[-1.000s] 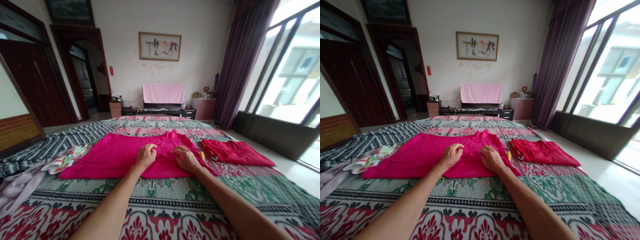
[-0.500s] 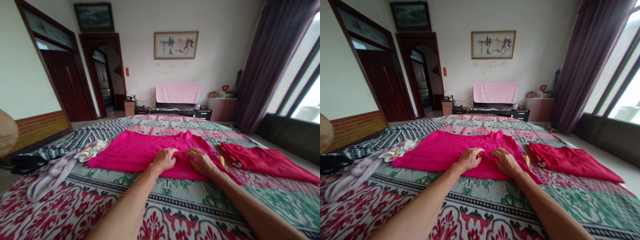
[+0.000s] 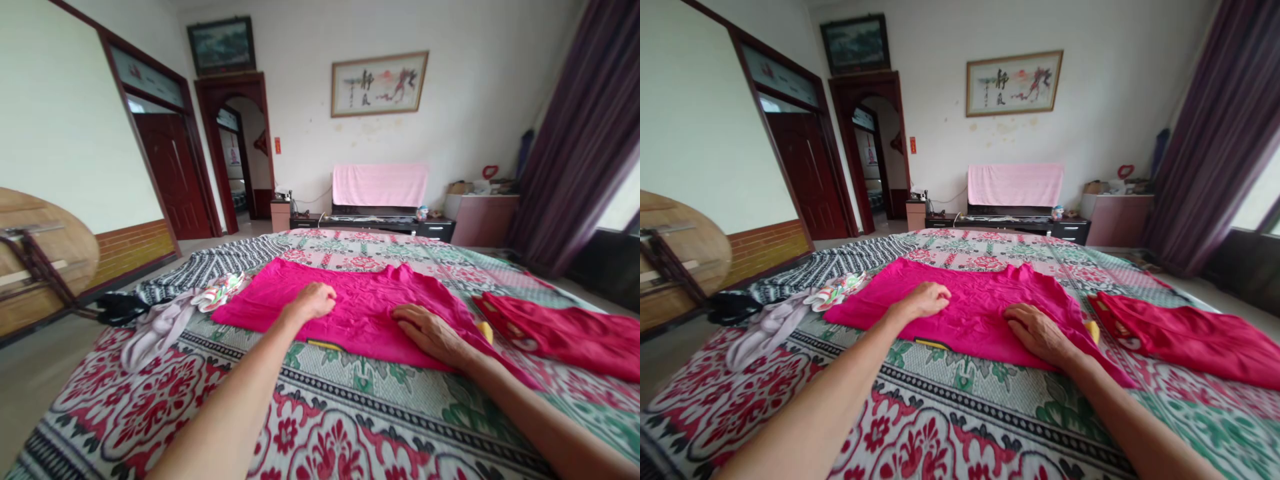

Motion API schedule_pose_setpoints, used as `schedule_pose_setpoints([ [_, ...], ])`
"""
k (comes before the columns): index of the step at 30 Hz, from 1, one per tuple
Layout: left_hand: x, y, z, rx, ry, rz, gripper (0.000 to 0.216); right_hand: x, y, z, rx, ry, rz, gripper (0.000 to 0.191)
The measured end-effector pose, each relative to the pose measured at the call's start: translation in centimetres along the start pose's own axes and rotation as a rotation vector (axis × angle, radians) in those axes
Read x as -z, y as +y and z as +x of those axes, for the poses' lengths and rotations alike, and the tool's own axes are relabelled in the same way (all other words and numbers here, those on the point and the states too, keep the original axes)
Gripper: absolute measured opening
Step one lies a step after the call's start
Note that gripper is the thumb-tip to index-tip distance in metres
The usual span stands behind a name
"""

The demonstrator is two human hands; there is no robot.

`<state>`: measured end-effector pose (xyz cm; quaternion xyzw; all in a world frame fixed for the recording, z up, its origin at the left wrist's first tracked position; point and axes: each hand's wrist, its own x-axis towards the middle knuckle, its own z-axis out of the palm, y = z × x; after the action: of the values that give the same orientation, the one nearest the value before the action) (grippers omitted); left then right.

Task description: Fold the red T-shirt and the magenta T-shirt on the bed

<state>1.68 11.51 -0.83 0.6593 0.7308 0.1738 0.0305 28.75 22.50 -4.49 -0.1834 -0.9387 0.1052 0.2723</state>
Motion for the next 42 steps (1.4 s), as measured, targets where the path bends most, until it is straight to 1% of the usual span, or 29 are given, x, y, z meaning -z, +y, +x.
schedule_pose_setpoints([
  [2, 2.5, -4.0, -1.3, 0.061, -0.018, 0.032, 0.028, -0.1, -0.3, 0.0, -0.017, 0.035, -0.002, 0.026],
  [4, 4.3, -8.0, -2.8, 0.118, -0.031, 0.056, 0.033, -0.1, -1.0, 0.2, -0.016, 0.063, -0.008, 0.027],
  [7, 5.7, -13.1, -4.7, 0.169, -0.049, 0.081, 0.037, -0.4, -2.5, 1.2, 0.037, 0.022, -0.029, 0.031],
  [10, 5.8, -16.6, -5.8, 0.202, -0.061, 0.060, 0.044, -1.0, -3.7, 2.5, 0.119, -0.031, -0.082, 0.031],
  [13, 5.8, -18.4, -6.4, 0.242, -0.086, 0.040, 0.044, -1.8, -4.1, 3.4, 0.152, -0.043, -0.097, 0.027],
  [16, 5.6, -18.8, -6.7, 0.249, -0.057, 0.088, 0.037, -2.5, -3.8, 3.4, 0.107, -0.040, -0.045, 0.024],
  [20, 5.4, -17.8, -6.8, 0.337, 0.045, 0.178, 0.027, -3.0, -3.1, 3.0, 0.054, -0.013, 0.000, 0.019],
  [25, 5.5, -16.7, -6.7, 0.420, 0.119, 0.188, 0.025, -3.1, -2.6, 2.9, -0.011, 0.040, 0.005, 0.018],
  [31, 5.5, -16.5, -6.4, 0.444, 0.188, 0.253, 0.027, -3.0, -2.8, 2.9, -0.076, 0.125, -0.011, 0.017],
  [34, 5.1, -16.3, -6.2, 0.447, 0.186, 0.298, 0.029, -3.1, -2.8, 2.9, -0.091, 0.141, -0.028, 0.017],
  [39, 4.4, -16.4, -6.2, 0.418, 0.157, 0.316, 0.029, -3.4, -2.2, 2.9, -0.081, 0.104, -0.066, 0.017],
  [42, 4.1, -16.7, -6.2, 0.411, 0.180, 0.333, 0.029, -3.8, -1.7, 2.9, -0.066, 0.148, -0.111, 0.022],
])
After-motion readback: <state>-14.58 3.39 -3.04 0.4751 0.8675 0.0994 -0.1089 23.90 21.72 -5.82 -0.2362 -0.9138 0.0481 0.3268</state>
